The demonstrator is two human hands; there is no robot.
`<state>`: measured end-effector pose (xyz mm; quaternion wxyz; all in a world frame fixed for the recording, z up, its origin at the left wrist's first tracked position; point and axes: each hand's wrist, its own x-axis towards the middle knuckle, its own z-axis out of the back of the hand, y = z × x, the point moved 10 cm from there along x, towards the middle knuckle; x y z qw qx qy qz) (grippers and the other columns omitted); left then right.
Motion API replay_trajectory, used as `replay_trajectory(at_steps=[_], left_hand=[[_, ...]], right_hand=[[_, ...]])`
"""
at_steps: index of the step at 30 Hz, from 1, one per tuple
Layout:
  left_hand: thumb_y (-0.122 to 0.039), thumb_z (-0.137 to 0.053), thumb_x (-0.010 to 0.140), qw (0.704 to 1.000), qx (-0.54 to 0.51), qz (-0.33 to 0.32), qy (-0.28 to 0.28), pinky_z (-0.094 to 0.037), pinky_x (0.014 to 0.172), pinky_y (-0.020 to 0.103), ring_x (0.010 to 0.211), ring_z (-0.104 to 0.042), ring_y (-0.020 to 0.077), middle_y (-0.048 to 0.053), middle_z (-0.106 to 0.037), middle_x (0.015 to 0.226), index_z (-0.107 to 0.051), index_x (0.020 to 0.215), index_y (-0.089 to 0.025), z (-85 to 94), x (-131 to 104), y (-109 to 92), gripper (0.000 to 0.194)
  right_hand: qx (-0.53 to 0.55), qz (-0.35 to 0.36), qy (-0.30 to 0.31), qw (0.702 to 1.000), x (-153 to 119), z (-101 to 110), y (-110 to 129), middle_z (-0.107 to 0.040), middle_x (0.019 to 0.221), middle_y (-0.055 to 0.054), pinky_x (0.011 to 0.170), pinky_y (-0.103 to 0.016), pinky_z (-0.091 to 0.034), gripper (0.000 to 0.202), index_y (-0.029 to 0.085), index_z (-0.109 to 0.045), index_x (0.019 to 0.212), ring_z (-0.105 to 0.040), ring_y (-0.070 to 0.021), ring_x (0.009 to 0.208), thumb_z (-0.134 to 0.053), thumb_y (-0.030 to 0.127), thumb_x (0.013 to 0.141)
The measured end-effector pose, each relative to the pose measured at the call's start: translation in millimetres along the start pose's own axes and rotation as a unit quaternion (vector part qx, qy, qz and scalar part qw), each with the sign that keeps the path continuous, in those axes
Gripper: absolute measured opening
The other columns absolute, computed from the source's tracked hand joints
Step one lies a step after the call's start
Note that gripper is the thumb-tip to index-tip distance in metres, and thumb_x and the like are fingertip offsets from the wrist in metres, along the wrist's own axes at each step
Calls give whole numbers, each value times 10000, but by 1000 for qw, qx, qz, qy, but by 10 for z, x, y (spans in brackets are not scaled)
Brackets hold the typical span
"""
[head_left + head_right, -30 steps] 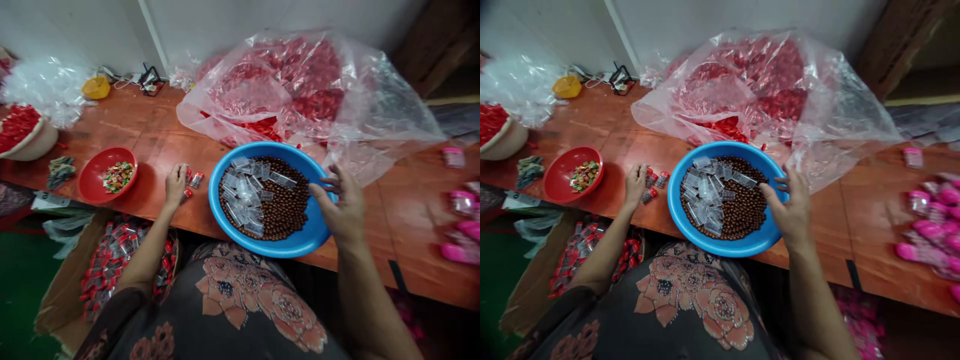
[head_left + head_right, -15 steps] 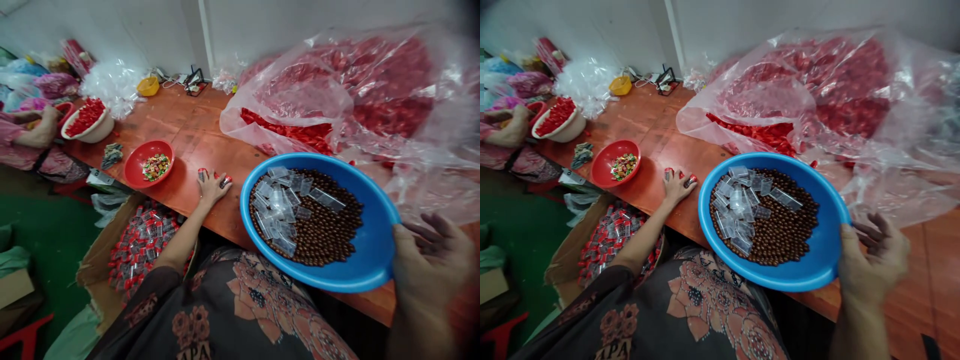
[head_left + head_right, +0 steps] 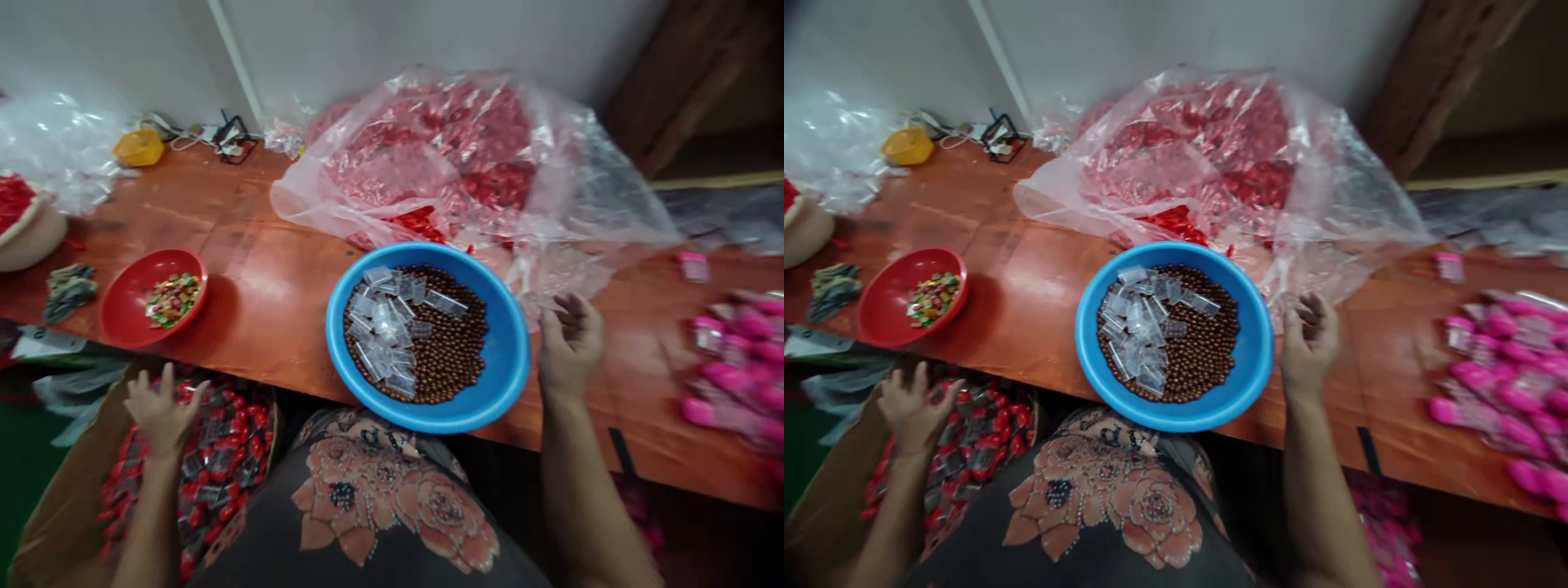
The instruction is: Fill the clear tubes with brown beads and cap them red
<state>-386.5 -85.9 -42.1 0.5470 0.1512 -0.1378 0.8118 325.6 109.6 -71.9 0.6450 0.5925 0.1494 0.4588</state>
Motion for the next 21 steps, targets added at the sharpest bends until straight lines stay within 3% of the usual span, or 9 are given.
replay_trajectory(at_steps=[1, 3, 6, 8, 10, 13, 15, 17, 21], left_hand=[[-453, -674, 804, 999, -19, -10, -40, -317, 1059, 739, 1418, -328, 468, 8, -280, 1623, -273, 1500, -506, 104, 91, -106, 805], [-407, -684, 815, 992, -73, -40, -100, -413, 1081, 623, 1343, -474, 381, -54, -396, 1560, -331, 1463, -547, 242, 328, -550, 751], [-310, -640, 866, 962, -206, -157, -84, -530, 980, 497, 1116, -636, 283, -13, -644, 1261, -550, 1341, -431, 267, 676, -1782, 499], [-237, -581, 908, 909, -286, -302, 2, -547, 930, 400, 1025, -657, 231, 36, -689, 1116, -648, 1221, -313, 209, 727, -2871, 329], [-177, -508, 938, 838, -320, -429, 109, -528, 945, 357, 1056, -639, 207, 67, -688, 1139, -674, 1171, -248, 98, 603, -3883, 294], [-114, -473, 931, 780, -260, -530, 209, -505, 939, 344, 1065, -612, 209, 95, -683, 1128, -669, 1161, -191, -195, 377, -4966, 313], [-102, -469, 923, 778, -192, -543, 251, -493, 940, 363, 1089, -587, 235, 127, -666, 1158, -653, 1176, -159, -467, 307, -5400, 317], [-82, -457, 916, 784, -149, -533, 280, -480, 943, 384, 1115, -565, 264, 160, -659, 1159, -639, 1179, -128, -698, 299, -5650, 324], [-95, -527, 888, 786, -143, -512, 314, -465, 947, 393, 1128, -571, 288, 174, -668, 1148, -650, 1128, -112, -905, 349, -5798, 270]], right_hand=[[-8, -12, 16, 1000, 89, -59, -78, -689, 1176, -166, 833, -422, -536, 491, 193, -642, 1206, -671, -247, 959, -658, 459, 794], [-37, -36, 81, 995, 264, -272, -235, -700, 1116, -154, 819, -430, -541, 501, 151, -648, 1186, -664, -236, 913, -574, 492, 827], [-77, -22, 174, 981, 501, -660, -352, -721, 1057, -152, 845, -441, -539, 453, 124, -694, 1090, -663, -242, 897, -533, 452, 824], [-90, -2, 212, 973, 643, -912, -370, -739, 1035, -142, 878, -437, -531, 361, 138, -727, 1003, -667, -246, 908, -554, 389, 809], [-97, 13, 251, 963, 750, -1175, -373, -748, 1044, -129, 906, -425, -525, 305, 154, -737, 976, -669, -245, 945, -562, 340, 810], [-99, 29, 296, 950, 849, -1524, -346, -712, 1197, -123, 993, -409, -488, 323, 164, -717, 1075, -633, -246, 1103, -572, 294, 817], [-98, 37, 316, 943, 882, -1706, -327, -636, 1344, -125, 1076, -409, -427, 382, 160, -686, 1163, -568, -253, 1232, -597, 291, 815], [-99, 37, 334, 937, 896, -1839, -329, -603, 1391, -126, 1123, -425, -377, 401, 157, -680, 1180, -534, -269, 1280, -625, 308, 812], [-99, 25, 335, 936, 948, -1849, -345, -705, 1200, -125, 1082, -456, -409, 338, 169, -714, 1081, -601, -277, 1151, -621, 383, 835]])
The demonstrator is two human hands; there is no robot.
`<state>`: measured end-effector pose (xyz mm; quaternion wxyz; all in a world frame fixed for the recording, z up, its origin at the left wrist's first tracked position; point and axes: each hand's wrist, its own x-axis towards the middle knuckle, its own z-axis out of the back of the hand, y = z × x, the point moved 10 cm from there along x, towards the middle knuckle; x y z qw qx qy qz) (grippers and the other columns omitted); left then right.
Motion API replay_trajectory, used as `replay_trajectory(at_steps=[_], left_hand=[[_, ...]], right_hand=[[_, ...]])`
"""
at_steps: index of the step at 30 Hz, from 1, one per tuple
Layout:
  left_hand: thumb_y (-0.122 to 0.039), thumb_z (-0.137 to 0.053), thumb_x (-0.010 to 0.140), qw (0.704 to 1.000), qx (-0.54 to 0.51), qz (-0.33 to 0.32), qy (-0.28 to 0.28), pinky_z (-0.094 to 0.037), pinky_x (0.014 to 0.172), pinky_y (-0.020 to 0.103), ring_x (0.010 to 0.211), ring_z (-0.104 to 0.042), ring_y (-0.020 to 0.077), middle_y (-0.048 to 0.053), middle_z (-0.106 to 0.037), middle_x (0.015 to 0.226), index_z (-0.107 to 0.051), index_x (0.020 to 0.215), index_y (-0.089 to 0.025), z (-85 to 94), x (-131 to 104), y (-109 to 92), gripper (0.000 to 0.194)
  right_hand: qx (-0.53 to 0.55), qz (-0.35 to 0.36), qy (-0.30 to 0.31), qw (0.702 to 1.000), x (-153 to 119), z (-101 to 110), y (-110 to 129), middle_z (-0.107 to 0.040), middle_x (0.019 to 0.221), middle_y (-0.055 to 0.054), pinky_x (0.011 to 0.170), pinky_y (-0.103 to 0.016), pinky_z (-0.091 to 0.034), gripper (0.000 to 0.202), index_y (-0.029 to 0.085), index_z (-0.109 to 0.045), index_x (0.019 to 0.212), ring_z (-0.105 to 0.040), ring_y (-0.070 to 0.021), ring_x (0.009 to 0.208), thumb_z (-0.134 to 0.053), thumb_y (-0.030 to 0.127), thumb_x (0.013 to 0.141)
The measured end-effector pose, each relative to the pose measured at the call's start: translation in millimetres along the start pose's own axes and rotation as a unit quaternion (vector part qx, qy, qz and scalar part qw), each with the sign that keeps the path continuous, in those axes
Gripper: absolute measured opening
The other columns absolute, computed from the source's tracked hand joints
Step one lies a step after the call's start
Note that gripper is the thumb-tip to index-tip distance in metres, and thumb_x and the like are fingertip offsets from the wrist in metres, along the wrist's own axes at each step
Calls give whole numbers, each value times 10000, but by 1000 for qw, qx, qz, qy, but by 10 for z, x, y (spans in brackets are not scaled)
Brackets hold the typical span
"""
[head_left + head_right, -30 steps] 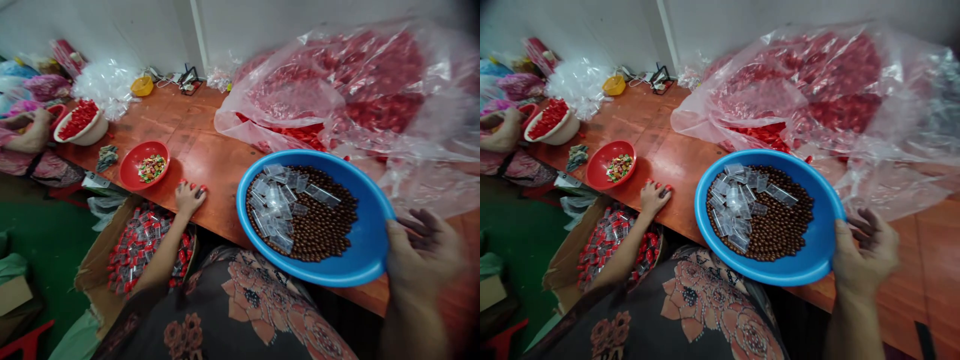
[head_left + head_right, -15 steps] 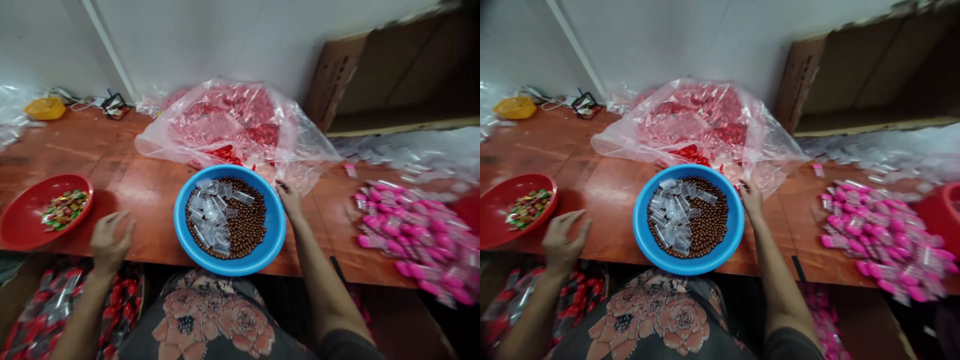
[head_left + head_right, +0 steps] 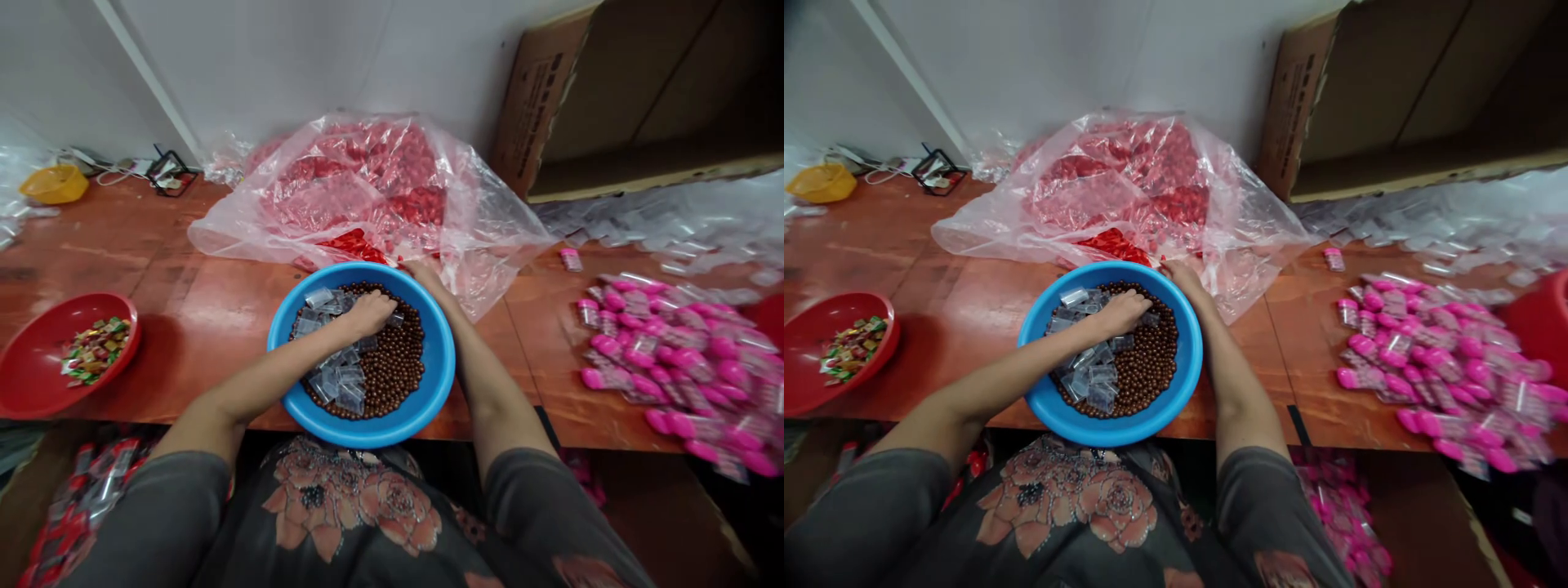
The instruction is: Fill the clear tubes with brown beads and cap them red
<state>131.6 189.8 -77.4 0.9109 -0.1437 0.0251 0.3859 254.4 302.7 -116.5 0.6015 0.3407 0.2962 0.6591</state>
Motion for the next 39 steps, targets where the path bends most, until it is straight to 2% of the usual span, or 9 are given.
replay_trajectory(at_steps=[4, 7, 10, 15, 21, 26, 31, 35, 39], left_hand=[[-257, -700, 836, 998, -63, 9, 9, -472, 914, 366, 1052, -630, 271, 124, -701, 1129, -674, 1094, -139, 97, -85, 90, 285], [-280, -727, 804, 966, -259, 13, -14, -481, 857, 334, 947, -661, 222, 51, -732, 1021, -699, 1017, -163, 278, -231, 114, 245], [-273, -742, 760, 898, -439, 15, -35, -486, 826, 324, 866, -663, 188, 23, -735, 935, -714, 969, -164, 388, -388, 108, 237], [-284, -769, 704, 860, -508, 50, -25, -495, 677, 269, 721, -641, 150, 15, -713, 814, -735, 949, -170, 257, -602, 146, 272], [-248, -770, 647, 834, -541, 112, 23, -476, 544, 227, 588, -623, 127, 20, -707, 753, -743, 866, -172, 47, -896, 387, 233], [-299, -836, 610, 919, -377, 72, 93, -478, 657, 281, 719, -650, 183, 25, -731, 806, -763, 911, -221, 129, -1073, 351, 320], [-353, -770, 729, 920, -384, 52, -59, -478, 855, 365, 968, -653, 246, 102, -724, 1073, -669, 1207, -191, 406, -823, 198, 514], [-268, -735, 729, 851, -519, 79, -27, -491, 738, 295, 794, -658, 179, 53, -719, 879, -632, 1120, -132, 120, -552, 215, 426], [-245, -742, 729, 918, -365, 155, 27, -473, 733, 262, 803, -663, 174, 54, -733, 877, -682, 942, -137, -74, -400, 440, 246]], right_hand=[[14, -9, -76, 997, -235, 405, 120, -682, 1198, -146, 1013, -418, -457, 428, 146, -681, 1126, -608, -248, 1104, -473, 461, 925], [55, 36, -88, 994, -597, 646, 505, -717, 1053, -86, 903, -358, -506, 420, 181, -701, 1039, -649, -209, 978, -470, 515, 936], [69, 99, 38, 992, -970, 492, 1010, -743, 1003, -42, 839, -339, -521, 338, 225, -719, 1053, -676, -198, 912, -617, 489, 869], [31, 111, 129, 985, -1308, 148, 1357, -757, 966, -40, 836, -354, -531, 264, 220, -727, 993, -693, -203, 872, -564, 407, 904], [34, 85, 55, 994, -1354, 151, 1195, -753, 992, -47, 848, -371, -536, 280, 221, -713, 1019, -690, -219, 902, -543, 414, 911], [-2, 74, 46, 996, -1378, 261, 1076, -740, 1020, -51, 853, -391, -529, 277, 228, -693, 1053, -686, -225, 914, -544, 417, 917], [29, 96, 97, 990, -1425, 74, 1268, -723, 991, -47, 812, -366, -540, 255, 233, -642, 1065, -678, -204, 894, -573, 421, 908], [78, 58, 80, 992, -1297, 69, 1124, -702, 920, -26, 706, -314, -536, 274, 223, -608, 1047, -662, -169, 778, -561, 452, 903], [65, -56, -49, 995, -1046, 540, 472, -676, 788, -32, 601, -299, -500, 320, 197, -622, 946, -608, -158, 611, -460, 473, 924]])
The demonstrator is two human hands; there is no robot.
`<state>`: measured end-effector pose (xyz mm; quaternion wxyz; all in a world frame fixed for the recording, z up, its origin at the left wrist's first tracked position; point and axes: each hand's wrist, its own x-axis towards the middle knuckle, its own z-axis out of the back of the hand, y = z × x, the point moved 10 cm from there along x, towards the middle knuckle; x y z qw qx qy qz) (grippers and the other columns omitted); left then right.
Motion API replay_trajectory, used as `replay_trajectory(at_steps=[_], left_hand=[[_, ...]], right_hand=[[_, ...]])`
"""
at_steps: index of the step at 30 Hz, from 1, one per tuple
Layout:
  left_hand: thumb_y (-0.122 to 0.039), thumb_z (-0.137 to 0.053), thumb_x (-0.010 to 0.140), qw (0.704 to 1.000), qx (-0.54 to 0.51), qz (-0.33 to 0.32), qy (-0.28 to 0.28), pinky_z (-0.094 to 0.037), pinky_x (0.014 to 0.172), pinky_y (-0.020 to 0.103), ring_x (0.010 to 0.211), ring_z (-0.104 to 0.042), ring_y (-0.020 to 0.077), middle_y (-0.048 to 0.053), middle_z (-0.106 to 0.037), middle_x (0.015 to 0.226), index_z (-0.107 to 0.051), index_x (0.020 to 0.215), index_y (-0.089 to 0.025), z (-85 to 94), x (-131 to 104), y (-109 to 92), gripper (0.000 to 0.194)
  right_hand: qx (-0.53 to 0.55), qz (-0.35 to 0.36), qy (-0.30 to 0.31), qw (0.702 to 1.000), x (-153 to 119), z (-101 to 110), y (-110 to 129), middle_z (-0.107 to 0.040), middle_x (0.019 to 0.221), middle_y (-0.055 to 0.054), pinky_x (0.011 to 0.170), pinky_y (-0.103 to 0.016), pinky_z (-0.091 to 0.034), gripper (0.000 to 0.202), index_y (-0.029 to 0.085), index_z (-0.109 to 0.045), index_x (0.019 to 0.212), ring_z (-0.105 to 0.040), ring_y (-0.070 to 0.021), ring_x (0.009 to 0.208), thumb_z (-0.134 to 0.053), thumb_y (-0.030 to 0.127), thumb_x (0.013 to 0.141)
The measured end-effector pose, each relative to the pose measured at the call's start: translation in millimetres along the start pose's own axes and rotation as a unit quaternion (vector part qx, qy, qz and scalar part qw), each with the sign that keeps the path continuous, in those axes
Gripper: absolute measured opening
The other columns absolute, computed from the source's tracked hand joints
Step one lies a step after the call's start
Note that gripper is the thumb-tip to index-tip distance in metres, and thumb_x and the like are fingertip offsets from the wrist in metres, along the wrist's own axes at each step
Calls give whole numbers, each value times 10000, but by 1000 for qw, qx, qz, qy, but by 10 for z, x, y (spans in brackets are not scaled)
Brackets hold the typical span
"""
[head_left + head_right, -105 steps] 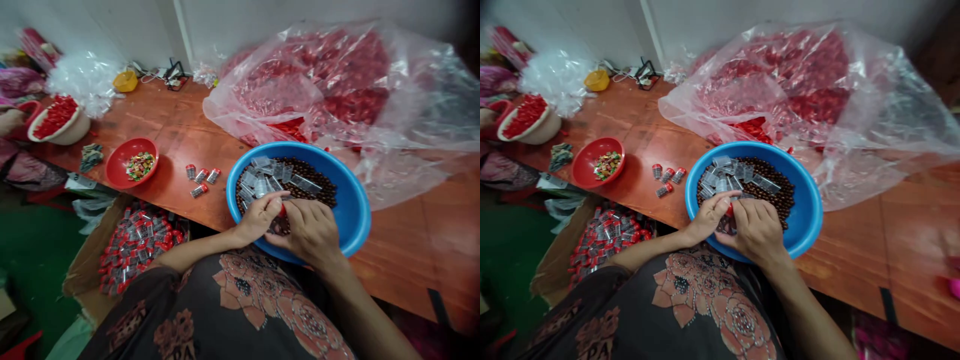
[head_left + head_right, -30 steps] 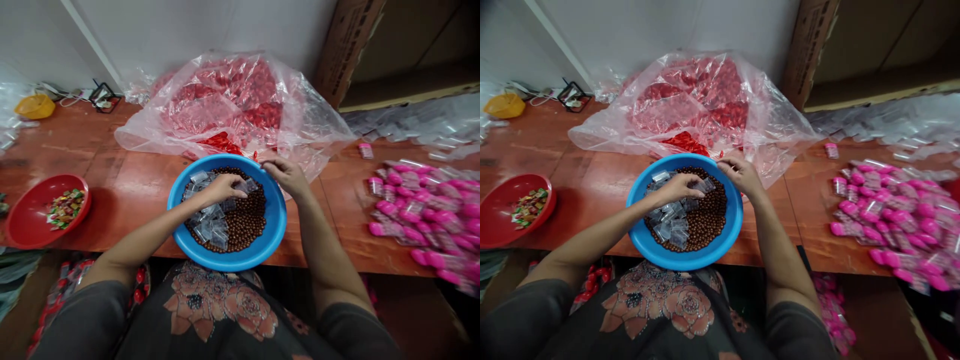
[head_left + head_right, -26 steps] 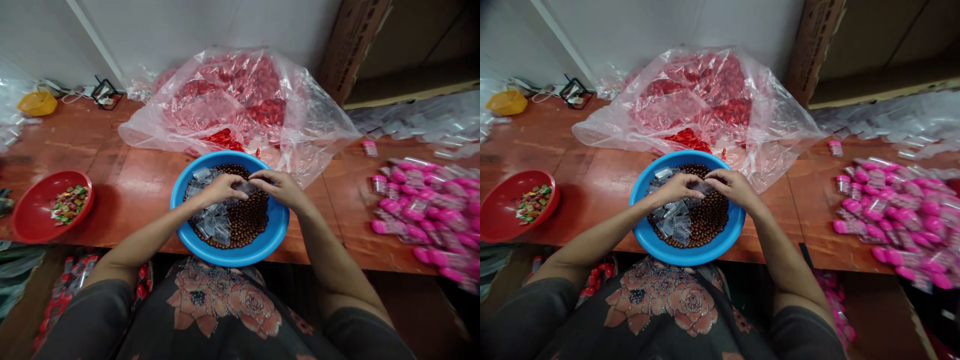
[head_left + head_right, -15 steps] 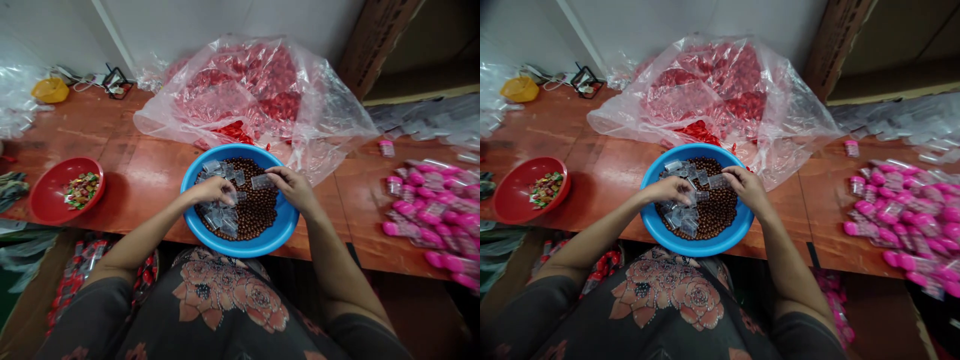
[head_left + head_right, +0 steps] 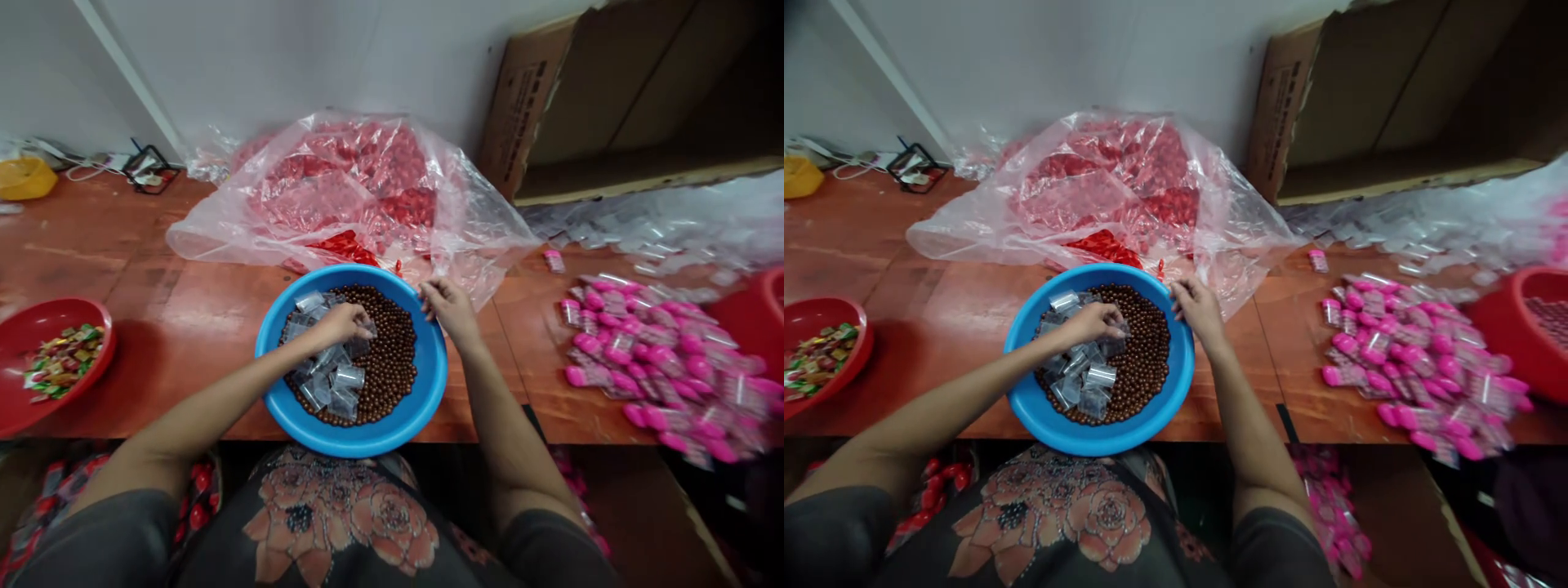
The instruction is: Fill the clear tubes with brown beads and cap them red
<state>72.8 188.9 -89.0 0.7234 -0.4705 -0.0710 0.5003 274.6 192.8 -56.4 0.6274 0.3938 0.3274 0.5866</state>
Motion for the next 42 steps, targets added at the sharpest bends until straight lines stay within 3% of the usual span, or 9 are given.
replay_trajectory(at_steps=[3, 8, 13, 20, 24, 28, 33, 37, 42], left_hand=[[-235, -778, 693, 991, 126, 37, 19, -463, 761, 290, 835, -669, 216, 70, -742, 858, -731, 809, -158, -19, 144, 26, 147], [-195, -858, 571, 985, 154, 71, 21, -462, 845, 342, 926, -668, 291, 96, -741, 834, -745, 682, -156, -139, 354, -40, 163], [-171, -856, 590, 993, 87, 72, 35, -483, 829, 291, 825, -669, 216, 41, -729, 757, -768, 721, -156, -340, 412, -65, 159], [-61, -779, 686, 988, -112, 86, 53, -528, 711, 257, 671, -649, 134, 5, -693, 689, -723, 807, -119, -618, 401, 51, 145], [13, -717, 715, 968, -218, 99, 70, -540, 666, 261, 570, -616, 103, -12, -651, 619, -655, 763, -102, -753, 379, 54, 139], [48, -745, 669, 949, -288, 97, 81, -532, 648, 245, 532, -586, 76, -42, -605, 587, -588, 745, -110, -745, 335, -25, 235], [42, -731, 674, 924, -363, 81, 92, -547, 717, 273, 613, -626, 82, -31, -625, 671, -550, 805, -124, -571, 149, -185, 278], [14, -724, 657, 892, -438, 23, 107, -533, 788, 296, 729, -640, 99, -5, -651, 789, -599, 895, -135, -340, -176, -407, 307], [-93, -789, 636, 898, -435, -35, 52, -504, 891, 319, 962, -643, 163, 52, -704, 1028, -687, 1062, -167, -75, -560, -488, 444]], right_hand=[[-159, 1, -62, 985, 176, 303, -349, -713, 965, -102, 776, -343, -499, 300, 186, -679, 961, -655, -219, 859, -475, 400, 915], [-237, -61, 27, 969, 168, 121, -983, -702, 1041, -153, 833, -385, -475, 369, 158, -720, 1102, -641, -283, 944, -621, 362, 811], [-205, -65, 50, 975, 39, -47, -1160, -687, 1077, -115, 818, -359, -475, 391, 176, -700, 1122, -627, -252, 925, -578, 407, 831], [-126, -93, 4, 988, 38, -1, -1304, -715, 955, -79, 785, -368, -491, 358, 194, -686, 998, -621, -237, 847, -622, 467, 775], [-48, -96, -28, 994, 17, 42, -1359, -720, 911, -50, 836, -404, -499, 373, 199, -721, 931, -629, -233, 848, -671, 496, 711], [60, -109, -90, 988, -100, 138, -1412, -707, 821, -35, 768, -378, -530, 430, 171, -725, 929, -627, -196, 761, -722, 501, 654], [198, -119, -193, 954, -360, 348, -1356, -684, 791, 16, 746, -309, -554, 417, 167, -702, 959, -628, -119, 683, -778, 413, 632], [330, -106, -251, 904, -576, 542, -1182, -672, 765, 44, 777, -266, -585, 308, 184, -646, 824, -668, -90, 673, -812, 343, 619], [495, -98, -172, 846, -716, 461, -695, -746, 898, 8, 825, -215, -606, 237, 203, -656, 835, -732, -117, 861, -816, 232, 662]])
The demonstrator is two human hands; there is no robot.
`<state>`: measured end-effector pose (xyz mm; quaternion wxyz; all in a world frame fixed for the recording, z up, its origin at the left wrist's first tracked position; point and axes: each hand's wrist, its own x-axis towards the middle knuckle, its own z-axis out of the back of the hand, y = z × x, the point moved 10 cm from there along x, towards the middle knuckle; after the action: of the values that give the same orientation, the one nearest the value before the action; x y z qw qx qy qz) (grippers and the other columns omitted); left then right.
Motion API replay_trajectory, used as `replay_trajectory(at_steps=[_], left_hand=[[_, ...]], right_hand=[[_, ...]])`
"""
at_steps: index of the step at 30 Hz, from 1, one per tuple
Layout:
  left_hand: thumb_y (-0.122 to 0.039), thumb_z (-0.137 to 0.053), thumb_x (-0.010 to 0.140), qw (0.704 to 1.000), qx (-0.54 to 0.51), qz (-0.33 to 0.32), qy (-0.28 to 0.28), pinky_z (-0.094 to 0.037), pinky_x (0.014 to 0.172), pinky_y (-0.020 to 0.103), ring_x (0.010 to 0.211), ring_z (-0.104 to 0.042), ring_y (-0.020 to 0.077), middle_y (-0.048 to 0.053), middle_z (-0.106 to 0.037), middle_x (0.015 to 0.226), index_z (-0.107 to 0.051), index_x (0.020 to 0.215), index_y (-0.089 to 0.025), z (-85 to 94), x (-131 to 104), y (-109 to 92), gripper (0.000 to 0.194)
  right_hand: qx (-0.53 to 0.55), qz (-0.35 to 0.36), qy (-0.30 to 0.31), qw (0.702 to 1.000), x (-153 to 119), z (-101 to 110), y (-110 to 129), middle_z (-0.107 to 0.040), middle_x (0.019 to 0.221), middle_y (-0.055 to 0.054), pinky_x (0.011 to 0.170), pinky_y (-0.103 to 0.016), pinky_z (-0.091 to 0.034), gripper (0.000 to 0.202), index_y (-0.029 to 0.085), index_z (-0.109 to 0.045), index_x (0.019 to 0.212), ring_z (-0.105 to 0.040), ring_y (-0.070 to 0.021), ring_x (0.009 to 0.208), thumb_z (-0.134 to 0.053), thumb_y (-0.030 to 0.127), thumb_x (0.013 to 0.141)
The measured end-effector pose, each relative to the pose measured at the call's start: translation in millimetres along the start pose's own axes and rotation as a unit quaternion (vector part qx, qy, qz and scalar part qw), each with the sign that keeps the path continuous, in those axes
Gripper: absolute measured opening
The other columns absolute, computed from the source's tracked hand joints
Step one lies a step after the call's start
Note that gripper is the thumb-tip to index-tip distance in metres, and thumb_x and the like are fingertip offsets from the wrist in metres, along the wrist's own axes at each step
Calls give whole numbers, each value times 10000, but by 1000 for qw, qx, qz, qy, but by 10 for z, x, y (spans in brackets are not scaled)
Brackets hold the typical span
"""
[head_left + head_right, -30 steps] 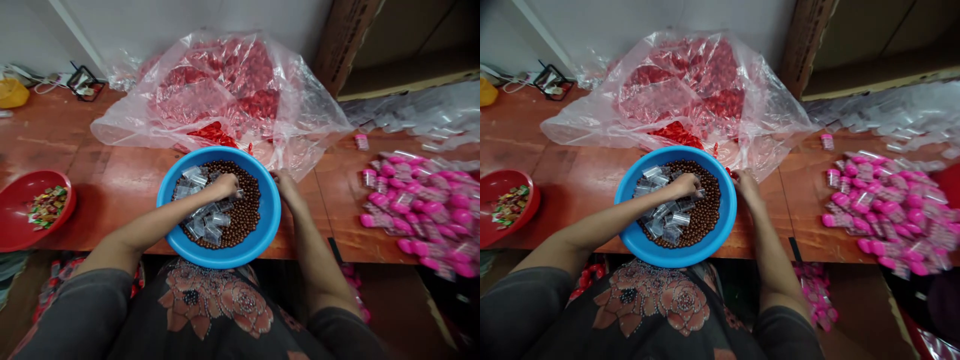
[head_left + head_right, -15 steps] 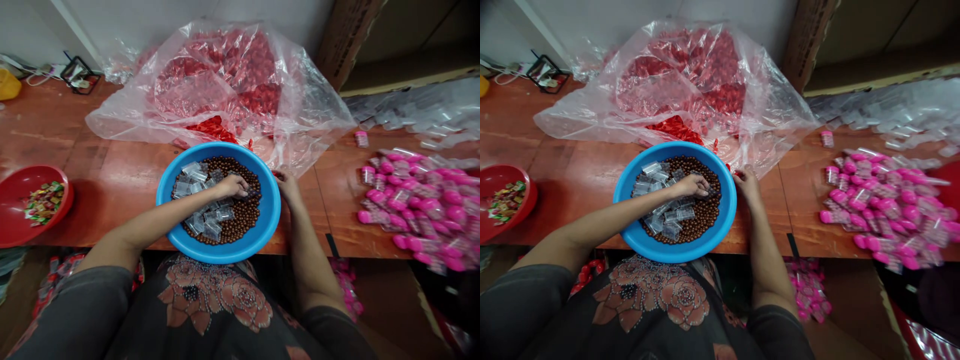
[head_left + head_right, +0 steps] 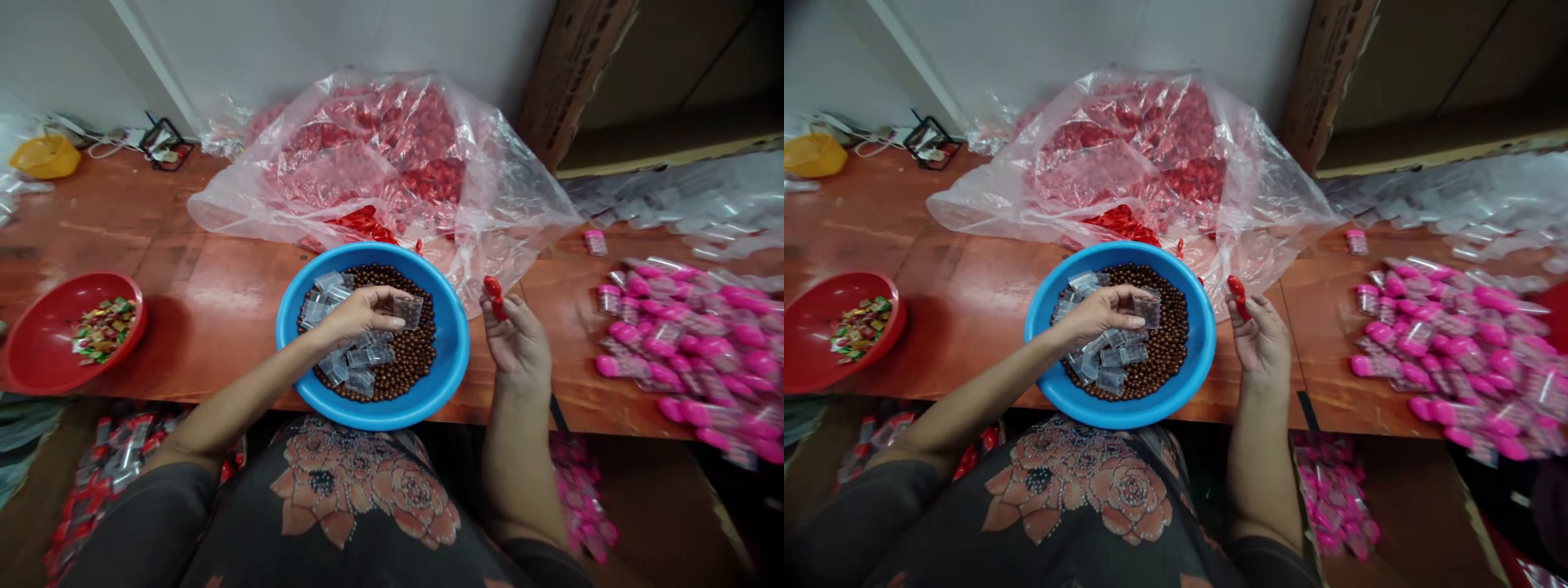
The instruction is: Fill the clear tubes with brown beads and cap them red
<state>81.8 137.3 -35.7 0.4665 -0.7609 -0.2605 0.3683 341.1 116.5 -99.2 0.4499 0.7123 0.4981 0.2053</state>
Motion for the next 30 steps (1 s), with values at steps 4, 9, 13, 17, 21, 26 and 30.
replay_trajectory(at_steps=[4, 9, 13, 17, 21, 26, 30], left_hand=[[-163, -775, 691, 1000, 24, -17, -1, -497, 945, 334, 1044, -646, 187, 82, -701, 1162, -708, 1118, -171, -7, -171, -15, 432], [-212, -736, 756, 997, 70, -42, -12, -485, 998, 339, 1130, -634, 198, 85, -679, 1260, -707, 1158, -187, 18, -302, -43, 403], [-245, -711, 794, 991, 114, -70, -16, -460, 1035, 346, 1132, -643, 197, 83, -708, 1212, -718, 1146, -182, 20, -397, -79, 358], [-267, -695, 813, 984, 152, -94, -24, -451, 1045, 357, 1097, -658, 197, 82, -733, 1150, -739, 1107, -171, 31, -477, -108, 313], [-267, -698, 817, 979, 177, -95, -40, -444, 1055, 356, 1126, -652, 199, 71, -728, 1179, -739, 1120, -198, 94, -509, -50, 313], [-267, -685, 834, 976, 186, -99, -44, -452, 1045, 356, 1114, -658, 202, 65, -731, 1173, -739, 1123, -206, 122, -529, 20, 301], [-228, -668, 839, 970, 213, -100, -61, -451, 1050, 361, 1122, -655, 204, 70, -732, 1167, -749, 1085, -197, 110, -565, 1, 262]], right_hand=[[-96, -27, 111, 989, -361, -611, 62, -739, 1135, -30, 927, -333, -611, 315, 256, -681, 1089, -734, -173, 979, -739, 299, 782], [-210, 83, 198, 954, -771, -1293, 166, -637, 1354, -25, 1109, -509, -493, 369, 324, -609, 1257, -620, -246, 1244, -637, 315, 889], [-226, 113, 276, 927, -984, -1616, 110, -502, 1503, 7, 1123, -508, -486, 511, 381, -508, 1373, -574, -255, 1301, -643, 309, 886], [-254, 85, 318, 909, -1071, -1692, -5, -538, 1473, 4, 1103, -490, -507, 536, 365, -522, 1383, -551, -247, 1327, -672, 302, 872], [-337, 123, 327, 874, -1072, -1682, 8, -667, 1287, -19, 1069, -471, -517, 474, 339, -619, 1306, -628, -229, 1200, -721, 311, 844], [-414, 204, 334, 822, -1143, -1734, 99, -672, 1169, -18, 984, -418, -552, 462, 401, -588, 1339, -646, -195, 1087, -664, 293, 897], [-428, 268, 336, 796, -1312, -1801, 148, -623, 1279, -22, 1021, -420, -541, 508, 448, -483, 1416, -606, -192, 1197, -529, 213, 967]])
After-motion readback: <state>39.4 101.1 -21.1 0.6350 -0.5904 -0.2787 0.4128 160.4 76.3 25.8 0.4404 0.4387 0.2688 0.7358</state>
